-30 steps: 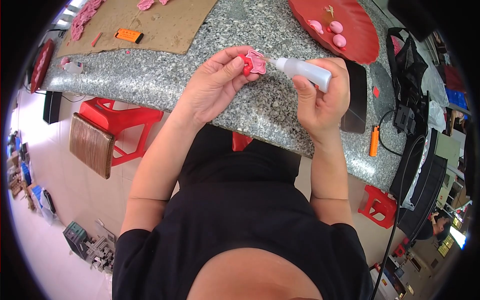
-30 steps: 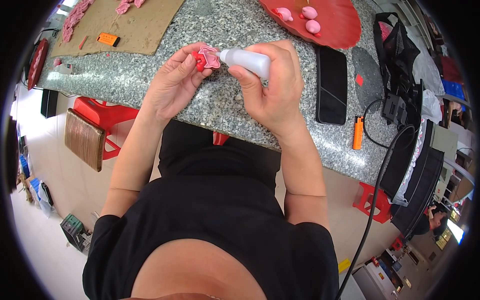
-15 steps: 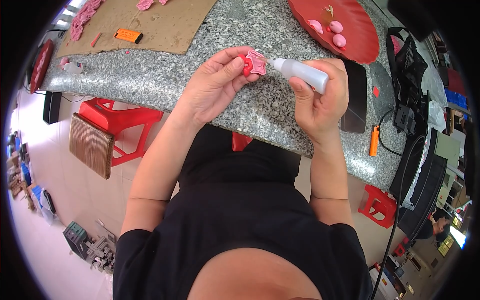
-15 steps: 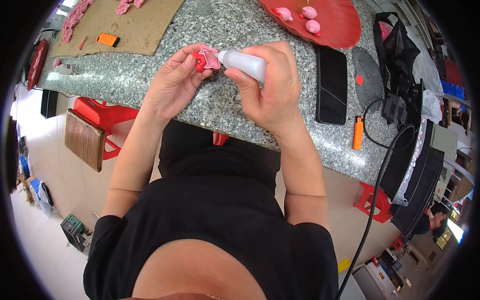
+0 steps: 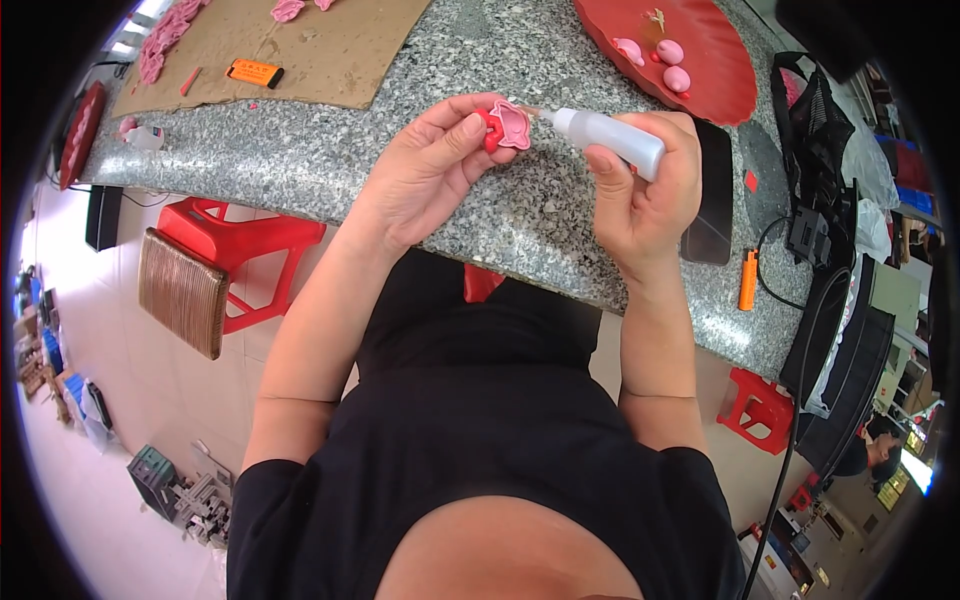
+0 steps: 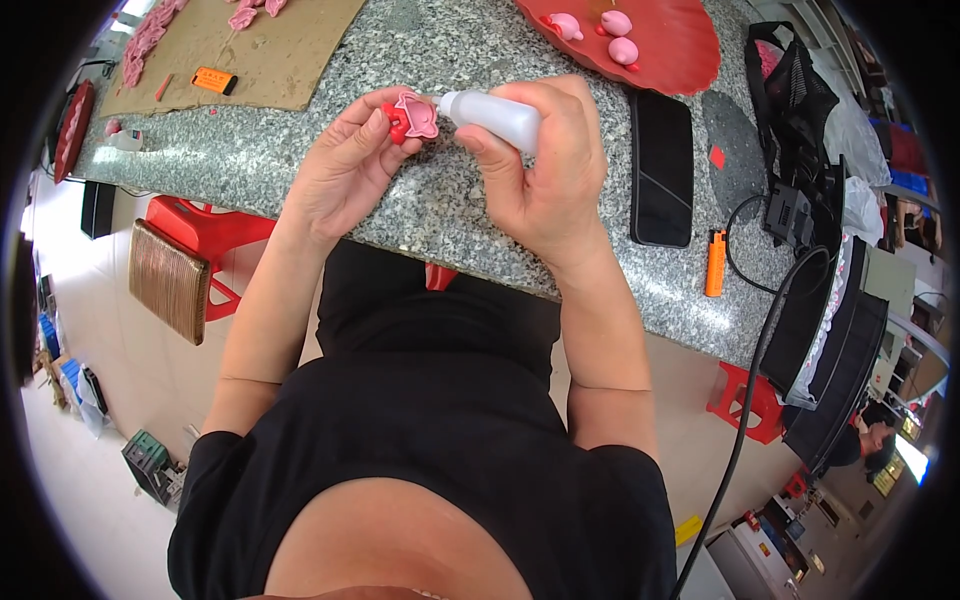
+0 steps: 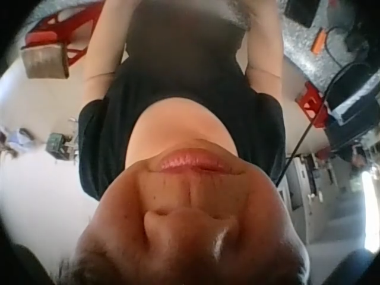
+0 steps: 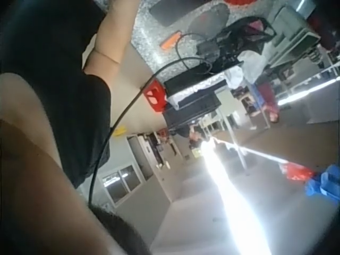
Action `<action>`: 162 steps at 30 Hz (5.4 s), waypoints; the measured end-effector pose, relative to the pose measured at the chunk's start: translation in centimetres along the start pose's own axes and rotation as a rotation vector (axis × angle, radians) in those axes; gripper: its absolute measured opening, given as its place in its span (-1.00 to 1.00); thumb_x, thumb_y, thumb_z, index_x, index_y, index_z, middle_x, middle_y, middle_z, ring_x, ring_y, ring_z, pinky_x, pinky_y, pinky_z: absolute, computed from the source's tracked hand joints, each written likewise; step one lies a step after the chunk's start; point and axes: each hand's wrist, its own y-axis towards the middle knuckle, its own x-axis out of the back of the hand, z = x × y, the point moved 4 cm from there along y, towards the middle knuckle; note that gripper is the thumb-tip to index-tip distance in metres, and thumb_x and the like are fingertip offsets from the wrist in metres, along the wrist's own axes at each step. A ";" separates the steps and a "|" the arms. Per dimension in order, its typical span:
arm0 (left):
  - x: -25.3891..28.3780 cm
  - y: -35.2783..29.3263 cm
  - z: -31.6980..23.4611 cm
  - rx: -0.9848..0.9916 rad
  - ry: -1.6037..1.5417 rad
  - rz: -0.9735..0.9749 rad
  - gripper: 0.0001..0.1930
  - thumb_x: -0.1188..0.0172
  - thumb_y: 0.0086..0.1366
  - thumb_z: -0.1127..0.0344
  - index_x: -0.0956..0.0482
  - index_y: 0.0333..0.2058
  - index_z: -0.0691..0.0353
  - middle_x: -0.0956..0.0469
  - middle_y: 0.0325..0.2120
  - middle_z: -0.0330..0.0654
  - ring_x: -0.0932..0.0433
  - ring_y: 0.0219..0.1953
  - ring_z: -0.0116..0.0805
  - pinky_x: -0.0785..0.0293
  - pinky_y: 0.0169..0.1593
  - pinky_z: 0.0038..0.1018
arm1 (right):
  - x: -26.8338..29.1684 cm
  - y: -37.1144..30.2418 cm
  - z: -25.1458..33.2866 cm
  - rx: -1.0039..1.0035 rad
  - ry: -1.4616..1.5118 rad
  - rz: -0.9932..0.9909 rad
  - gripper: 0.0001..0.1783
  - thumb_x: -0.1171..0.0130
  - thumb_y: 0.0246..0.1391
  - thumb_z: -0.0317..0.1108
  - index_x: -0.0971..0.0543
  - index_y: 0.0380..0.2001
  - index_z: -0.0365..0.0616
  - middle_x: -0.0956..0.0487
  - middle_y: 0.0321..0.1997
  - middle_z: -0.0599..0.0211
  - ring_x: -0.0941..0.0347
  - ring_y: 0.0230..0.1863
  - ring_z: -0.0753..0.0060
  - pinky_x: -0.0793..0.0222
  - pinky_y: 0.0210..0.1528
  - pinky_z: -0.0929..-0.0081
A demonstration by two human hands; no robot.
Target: The person applies glue from a bottle onto toy figure components, attaches feet to the bodies by hand to assemble the figures, and places the completed figurines onto a plate.
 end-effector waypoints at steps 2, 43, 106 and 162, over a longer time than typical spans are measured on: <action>0.0 0.0 0.0 0.002 -0.001 -0.008 -0.70 0.00 0.21 0.34 -0.32 -0.10 0.33 -0.40 -0.15 -0.04 -0.45 -0.18 -0.38 -0.44 -0.08 -0.56 | 0.1 0.0 -0.2 -0.054 0.011 0.001 -0.67 -0.23 -0.16 -0.40 -0.34 -0.34 -0.27 -0.42 -0.45 0.24 -0.31 -0.49 0.34 -0.26 -0.52 0.54; 0.0 -0.1 -0.2 -0.078 -0.221 -0.008 -0.79 -0.02 0.19 0.40 -0.38 -0.19 0.29 -0.45 -0.30 -0.12 -0.46 -0.26 -0.33 -0.46 -0.16 -0.47 | 2.8 -3.6 -9.1 -0.784 0.170 -0.138 -0.62 -0.21 -0.26 -0.57 -0.36 -0.28 -0.28 -0.49 -0.35 0.30 -0.41 -0.31 0.55 -0.30 -0.24 0.65; -1.4 -2.0 2.4 -0.122 -0.132 0.009 -0.66 -0.01 0.19 0.42 -0.30 -0.04 0.26 -0.36 -0.11 -0.15 -0.33 -0.07 -0.38 -0.29 0.02 -0.45 | -4.5 -3.8 -1.4 -0.921 0.944 0.037 -0.67 -0.13 -0.06 -0.47 -0.43 -0.15 -0.22 -0.46 -0.22 0.35 -0.33 -0.18 0.55 -0.23 -0.07 0.59; -0.8 -3.3 0.5 -0.550 0.620 0.007 -0.72 -0.18 -0.01 0.58 -0.44 -0.25 0.37 -0.37 -0.27 -0.13 -0.37 -0.20 -0.40 -0.33 -0.11 -0.52 | -4.4 -4.2 -0.3 -0.604 0.736 0.147 -0.73 -0.22 -0.20 -0.54 -0.50 -0.31 -0.26 -0.39 -0.34 0.33 -0.35 -0.32 0.55 -0.30 -0.29 0.65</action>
